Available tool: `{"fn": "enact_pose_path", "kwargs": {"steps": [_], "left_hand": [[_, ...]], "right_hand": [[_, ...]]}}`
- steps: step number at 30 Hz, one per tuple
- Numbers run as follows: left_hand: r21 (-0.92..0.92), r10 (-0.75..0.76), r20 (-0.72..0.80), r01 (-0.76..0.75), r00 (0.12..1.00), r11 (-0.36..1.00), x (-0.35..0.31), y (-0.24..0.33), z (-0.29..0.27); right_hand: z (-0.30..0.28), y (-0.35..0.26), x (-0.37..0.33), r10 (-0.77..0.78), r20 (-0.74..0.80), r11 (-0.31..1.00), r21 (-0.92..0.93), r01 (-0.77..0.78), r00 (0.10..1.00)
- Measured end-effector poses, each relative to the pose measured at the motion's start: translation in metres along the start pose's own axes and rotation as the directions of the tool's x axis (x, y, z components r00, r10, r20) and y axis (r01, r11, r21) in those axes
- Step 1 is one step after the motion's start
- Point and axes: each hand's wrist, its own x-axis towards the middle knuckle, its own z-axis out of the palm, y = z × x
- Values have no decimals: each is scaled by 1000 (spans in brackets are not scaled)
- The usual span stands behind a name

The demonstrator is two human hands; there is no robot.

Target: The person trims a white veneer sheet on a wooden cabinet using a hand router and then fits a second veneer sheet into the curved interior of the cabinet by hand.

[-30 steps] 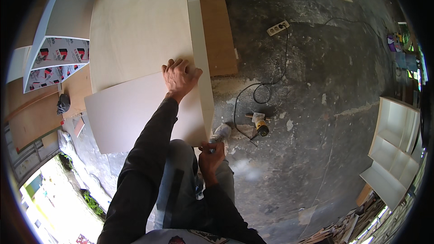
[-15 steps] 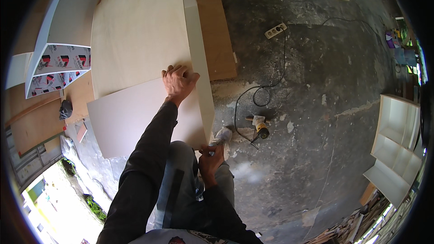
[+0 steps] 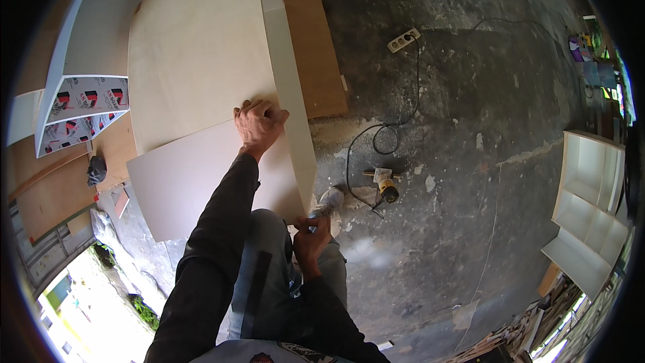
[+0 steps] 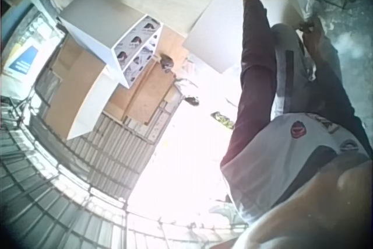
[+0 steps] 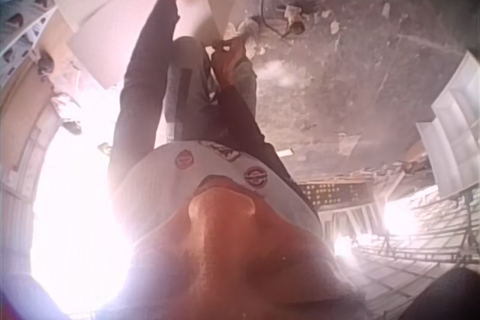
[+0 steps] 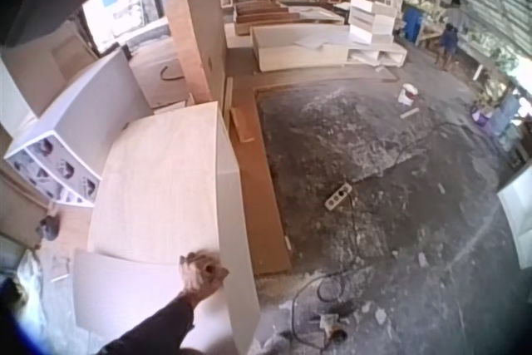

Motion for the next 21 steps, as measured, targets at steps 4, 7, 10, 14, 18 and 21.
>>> {"fn": "enact_pose_path", "kwargs": {"steps": [4, 7, 10, 14, 18, 21], "left_hand": [[20, 38, -4, -38, 999, 999, -1, -2, 1], [51, 59, -6, -59, 998, 997, 0, -4, 2], [-59, 233, -133, -243, 963, 968, 1, -9, 9], [-88, 399, -73, -404, 914, 910, 0, -13, 8], [-161, 412, -54, -415, 909, 895, -1, -14, 4], [-268, 436, 19, -415, 900, 869, -3, -12, -6]], "right_hand": [[-2, -5, 1, -62, -11, 997, -37, 61, 998], [0, -13, 1, -3, -24, 1000, -14, 2, 1000], [1, -18, 0, -6, -27, 997, -71, 4, 1000], [1, -16, -1, -14, 3, 998, -53, 14, 1000], [-1, -21, 1, -14, -2, 992, -129, 14, 1000], [-3, -19, -2, -50, 10, 987, -155, 51, 999]]}}
